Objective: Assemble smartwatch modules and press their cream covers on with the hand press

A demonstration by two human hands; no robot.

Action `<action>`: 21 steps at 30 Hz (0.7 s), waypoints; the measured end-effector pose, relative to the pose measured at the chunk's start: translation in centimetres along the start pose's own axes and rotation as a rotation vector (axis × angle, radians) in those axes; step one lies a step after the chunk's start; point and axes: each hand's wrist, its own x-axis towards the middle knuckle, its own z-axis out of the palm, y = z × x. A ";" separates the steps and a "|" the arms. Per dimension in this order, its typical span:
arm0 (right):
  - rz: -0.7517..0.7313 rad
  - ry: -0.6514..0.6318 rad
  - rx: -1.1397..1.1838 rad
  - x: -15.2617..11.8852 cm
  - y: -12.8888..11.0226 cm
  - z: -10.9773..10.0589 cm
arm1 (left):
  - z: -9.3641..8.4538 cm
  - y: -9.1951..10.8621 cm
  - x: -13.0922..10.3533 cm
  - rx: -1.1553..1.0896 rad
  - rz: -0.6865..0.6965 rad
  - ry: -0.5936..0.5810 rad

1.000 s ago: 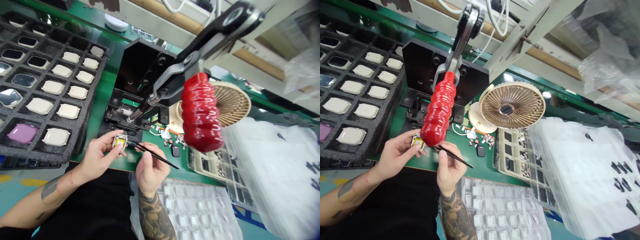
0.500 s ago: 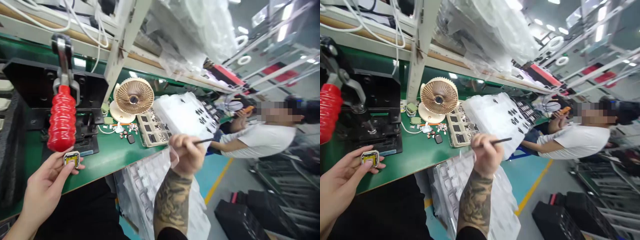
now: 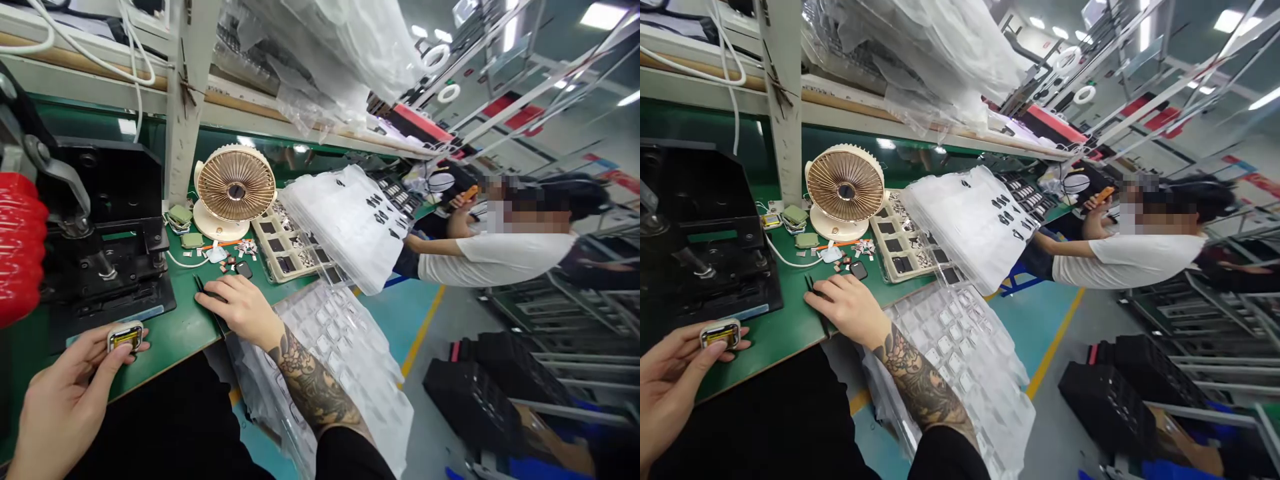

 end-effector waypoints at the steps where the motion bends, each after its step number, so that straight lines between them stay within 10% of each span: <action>1: 0.006 -0.035 -0.003 0.2 0.2 0.0 | 0.0 0.1 0.0 -0.017 -0.022 -0.025; 12: 0.311 0.173 0.018 -2.0 2.5 -2.7 | -0.2 -0.5 0.0 -0.007 -0.085 -0.052; 16: 0.739 -0.171 -0.224 -4.8 8.8 -8.8 | -0.3 -1.1 0.0 0.049 -0.077 -0.052; 21: 0.800 -0.444 -0.256 -6.4 13.8 -11.0 | 0.1 -0.3 0.3 0.001 -0.054 -0.032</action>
